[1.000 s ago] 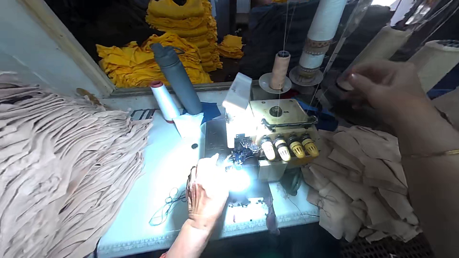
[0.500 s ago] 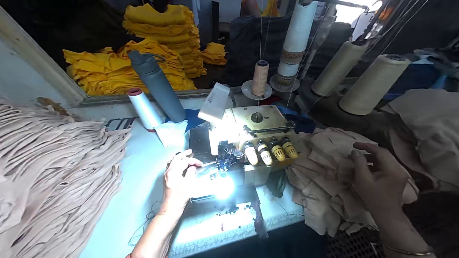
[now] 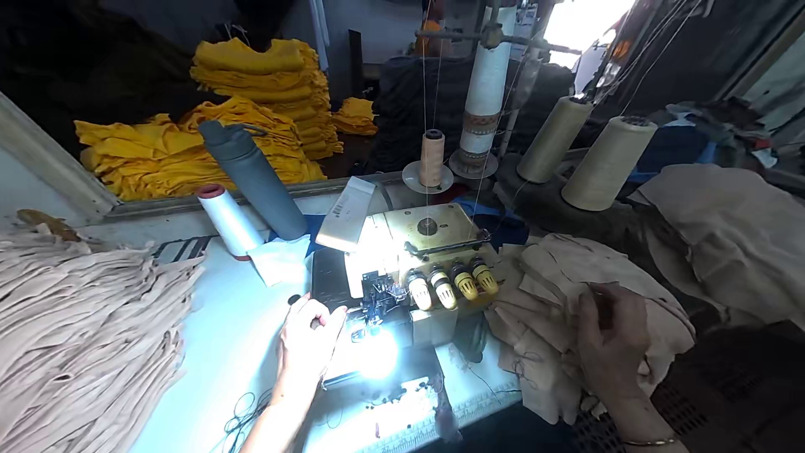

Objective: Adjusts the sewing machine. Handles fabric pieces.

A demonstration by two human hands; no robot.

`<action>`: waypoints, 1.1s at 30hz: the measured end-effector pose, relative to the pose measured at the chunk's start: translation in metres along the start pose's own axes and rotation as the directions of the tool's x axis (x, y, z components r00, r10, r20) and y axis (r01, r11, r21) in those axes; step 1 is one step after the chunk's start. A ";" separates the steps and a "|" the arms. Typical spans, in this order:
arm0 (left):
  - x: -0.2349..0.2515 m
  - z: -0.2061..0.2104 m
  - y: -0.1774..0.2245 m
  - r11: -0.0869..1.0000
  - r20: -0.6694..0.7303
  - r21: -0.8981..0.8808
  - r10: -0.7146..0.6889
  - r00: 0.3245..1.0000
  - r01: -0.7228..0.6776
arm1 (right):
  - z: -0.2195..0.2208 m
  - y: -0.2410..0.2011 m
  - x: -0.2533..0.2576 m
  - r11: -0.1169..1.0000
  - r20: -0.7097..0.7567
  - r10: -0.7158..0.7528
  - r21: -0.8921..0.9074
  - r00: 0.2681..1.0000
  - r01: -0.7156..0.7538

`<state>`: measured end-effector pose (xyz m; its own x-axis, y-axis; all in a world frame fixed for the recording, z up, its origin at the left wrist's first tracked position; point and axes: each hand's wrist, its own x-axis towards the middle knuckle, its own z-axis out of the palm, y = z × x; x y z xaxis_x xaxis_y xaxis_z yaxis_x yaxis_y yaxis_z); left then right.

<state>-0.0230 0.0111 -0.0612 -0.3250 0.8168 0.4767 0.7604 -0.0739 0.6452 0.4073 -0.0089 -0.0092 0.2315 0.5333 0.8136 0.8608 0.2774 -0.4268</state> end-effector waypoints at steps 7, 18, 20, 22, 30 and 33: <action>0.006 -0.033 0.058 0.989 0.086 -0.038 -0.137 0.987 0.141 | 0.007 0.000 -0.004 0.997 -0.048 -0.066 -0.043 0.997 0.064; 0.002 -0.020 0.027 0.977 0.015 -0.166 -0.131 0.991 0.132 | 0.010 0.008 -0.007 0.994 -0.067 -0.091 -0.074 0.994 0.086; 0.005 -0.032 0.050 0.968 0.093 -0.187 -0.149 0.984 0.164 | 0.009 0.005 -0.007 0.993 -0.067 -0.096 -0.075 0.993 0.091; 0.006 -0.036 0.058 0.958 0.148 -0.209 -0.169 0.974 0.197 | 0.009 0.005 -0.007 0.993 -0.066 -0.098 -0.075 0.993 0.093; 0.006 -0.031 0.056 0.966 0.099 -0.180 -0.169 0.981 0.185 | 0.009 0.007 -0.008 0.994 -0.059 -0.088 -0.063 0.994 0.084; 0.007 -0.031 0.055 0.970 0.121 -0.107 -0.204 0.971 0.217 | 0.009 0.008 -0.009 0.994 -0.054 -0.088 -0.069 0.995 0.084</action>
<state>-0.0011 -0.0047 -0.0036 -0.4027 0.8779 0.2589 0.6070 0.0445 0.7934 0.4085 -0.0044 -0.0233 0.1789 0.4628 0.8682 0.9065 0.2655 -0.3283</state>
